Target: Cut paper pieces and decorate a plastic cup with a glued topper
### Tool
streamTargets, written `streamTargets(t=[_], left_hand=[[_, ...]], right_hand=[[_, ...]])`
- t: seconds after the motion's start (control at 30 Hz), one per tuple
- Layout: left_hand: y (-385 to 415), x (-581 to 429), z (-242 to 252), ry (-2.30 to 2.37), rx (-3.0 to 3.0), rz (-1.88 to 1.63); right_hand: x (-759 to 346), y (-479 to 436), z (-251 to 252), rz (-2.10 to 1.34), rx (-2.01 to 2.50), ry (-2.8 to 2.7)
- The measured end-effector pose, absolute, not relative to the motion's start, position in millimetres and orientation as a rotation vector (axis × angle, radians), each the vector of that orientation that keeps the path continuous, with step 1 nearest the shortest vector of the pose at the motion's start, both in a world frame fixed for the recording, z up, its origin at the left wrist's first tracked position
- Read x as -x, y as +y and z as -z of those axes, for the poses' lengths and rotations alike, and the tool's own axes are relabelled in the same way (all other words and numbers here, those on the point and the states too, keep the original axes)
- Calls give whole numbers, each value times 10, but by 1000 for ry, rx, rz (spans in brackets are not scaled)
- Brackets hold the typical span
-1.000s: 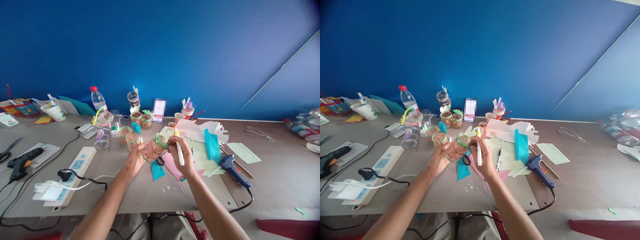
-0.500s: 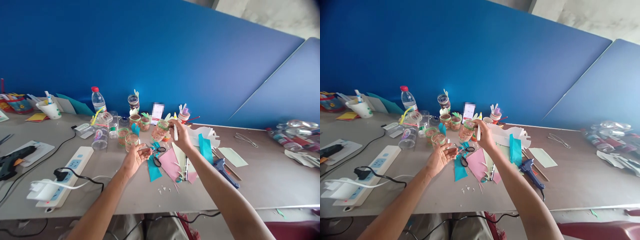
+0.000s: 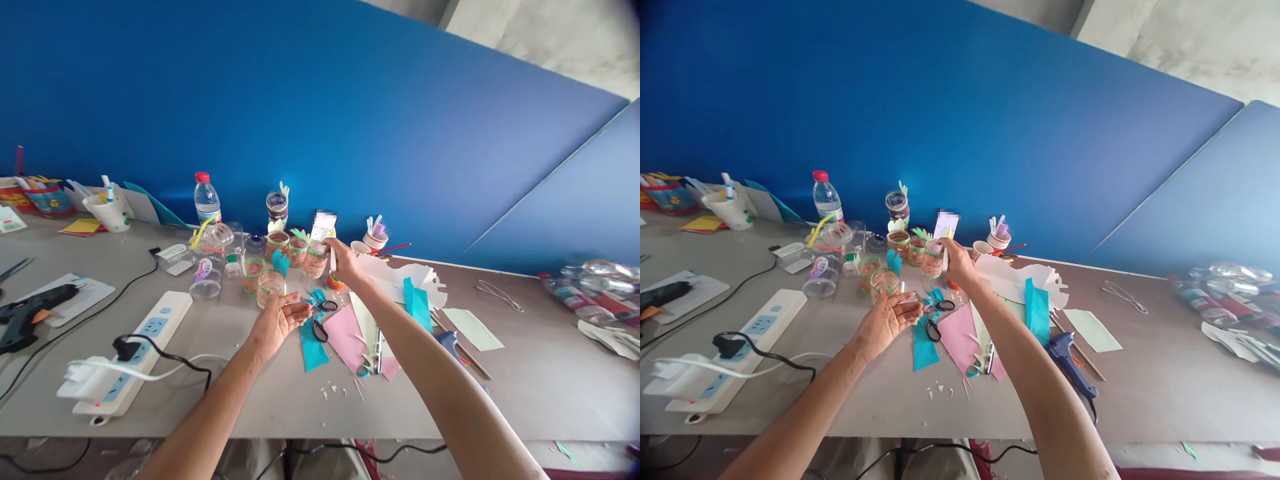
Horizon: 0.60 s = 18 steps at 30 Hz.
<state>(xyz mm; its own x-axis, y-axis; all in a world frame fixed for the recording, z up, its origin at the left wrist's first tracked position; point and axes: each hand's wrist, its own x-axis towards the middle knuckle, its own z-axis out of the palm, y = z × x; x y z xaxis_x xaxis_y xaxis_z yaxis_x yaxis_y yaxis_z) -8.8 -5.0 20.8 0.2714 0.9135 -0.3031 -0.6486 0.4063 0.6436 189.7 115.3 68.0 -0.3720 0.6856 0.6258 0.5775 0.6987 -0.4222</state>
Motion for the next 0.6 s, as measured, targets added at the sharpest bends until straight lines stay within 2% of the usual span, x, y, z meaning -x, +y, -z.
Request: streamTargets(t=[0.3, 0.6], left_hand=[[-32, 90, -140, 657, -449, -1086], [-34, 94, -100, 637, -484, -1078]], right_hand=[[-1937, 1126, -572, -158, 988, -2060], [-1844, 1385, -1164, -61, 930, -1975]])
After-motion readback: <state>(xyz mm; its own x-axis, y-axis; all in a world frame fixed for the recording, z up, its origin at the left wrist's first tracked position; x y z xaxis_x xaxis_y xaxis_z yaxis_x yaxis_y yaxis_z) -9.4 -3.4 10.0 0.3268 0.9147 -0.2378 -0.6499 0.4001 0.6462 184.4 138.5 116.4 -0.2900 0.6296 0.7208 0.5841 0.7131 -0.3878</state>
